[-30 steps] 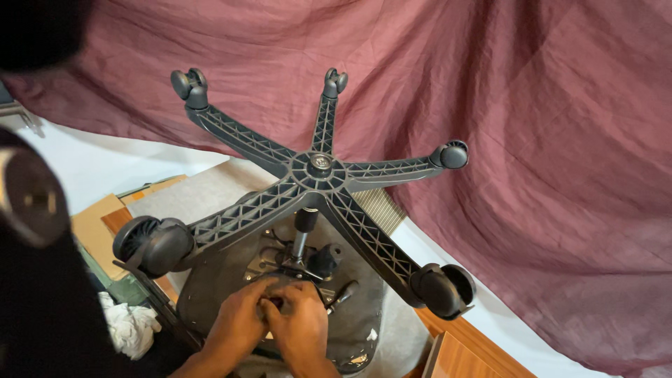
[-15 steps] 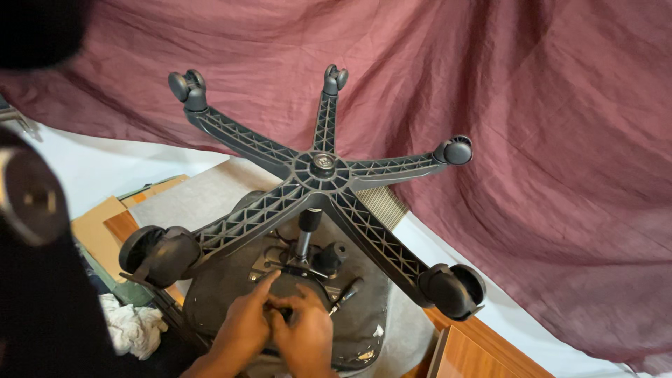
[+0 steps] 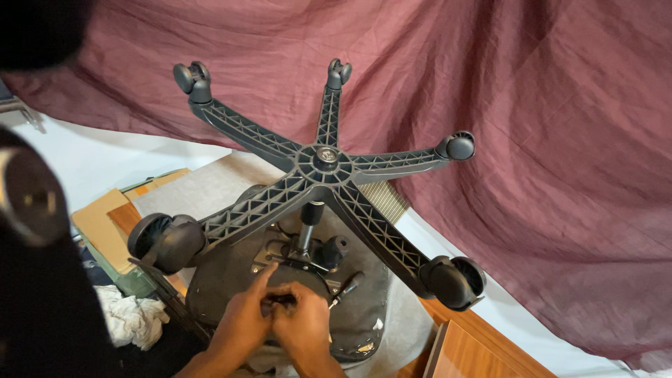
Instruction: The person works on an office chair turned upside down, using a screwdriver to loosen and tighten screws on the seat mechanism and gas lift assembly. They hold the mechanism with one hand while turning the screwdriver with the other, working on successive screws under the seat.
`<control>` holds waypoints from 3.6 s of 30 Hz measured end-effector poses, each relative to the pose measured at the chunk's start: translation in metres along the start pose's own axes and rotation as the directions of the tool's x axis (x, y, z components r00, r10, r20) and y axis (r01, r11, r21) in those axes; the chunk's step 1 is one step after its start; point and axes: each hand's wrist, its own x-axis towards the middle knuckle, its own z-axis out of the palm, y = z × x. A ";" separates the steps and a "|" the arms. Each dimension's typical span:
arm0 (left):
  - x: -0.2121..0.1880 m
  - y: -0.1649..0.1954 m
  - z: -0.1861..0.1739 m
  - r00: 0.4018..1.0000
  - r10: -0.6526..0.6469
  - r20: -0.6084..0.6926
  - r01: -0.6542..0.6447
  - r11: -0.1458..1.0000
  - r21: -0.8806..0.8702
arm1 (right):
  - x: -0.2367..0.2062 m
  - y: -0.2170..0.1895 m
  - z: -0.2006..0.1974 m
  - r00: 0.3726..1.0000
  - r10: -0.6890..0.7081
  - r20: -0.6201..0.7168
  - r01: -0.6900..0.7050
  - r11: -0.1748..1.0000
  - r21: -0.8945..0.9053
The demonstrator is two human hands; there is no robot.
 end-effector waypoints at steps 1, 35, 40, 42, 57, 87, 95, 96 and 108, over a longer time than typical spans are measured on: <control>0.000 -0.001 0.000 0.999 0.024 -0.036 -0.021 0.996 0.086 | -0.001 -0.001 0.001 0.992 -0.110 -0.069 0.106 0.993 -0.060; -0.003 0.005 -0.002 0.981 0.195 -0.006 -0.193 0.976 0.102 | 0.001 -0.016 -0.006 1.000 0.027 -0.005 -0.028 0.999 -0.043; -0.001 0.009 -0.003 0.986 0.165 -0.017 -0.152 0.938 0.313 | -0.005 -0.028 -0.008 0.999 -0.009 -0.049 -0.004 0.964 -0.266; -0.003 0.014 -0.004 0.997 0.082 -0.011 -0.073 0.938 0.339 | -0.003 -0.030 -0.012 0.983 0.182 0.003 -0.168 0.916 -0.364; -0.001 0.008 -0.006 0.964 0.263 -0.033 -0.231 0.897 0.378 | 0.008 -0.017 -0.005 0.989 0.144 0.014 -0.137 0.965 -0.224; 0.006 -0.014 0.026 0.985 0.162 -0.054 -0.142 0.954 0.263 | 0.013 0.030 -0.014 0.999 0.035 -0.008 -0.035 0.998 -0.059; 0.007 -0.018 0.034 0.966 0.247 -0.077 -0.217 0.935 0.280 | 0.014 0.017 -0.019 0.980 0.193 -0.048 -0.191 0.980 0.052; 0.007 -0.017 0.035 0.984 0.142 -0.104 -0.102 0.943 0.316 | 0.014 0.018 -0.019 0.980 0.182 -0.078 -0.182 0.983 0.003; 0.016 -0.026 0.028 0.944 0.328 0.028 -0.329 0.937 0.115 | 0.027 0.020 -0.022 0.994 0.109 0.033 -0.103 0.985 -0.136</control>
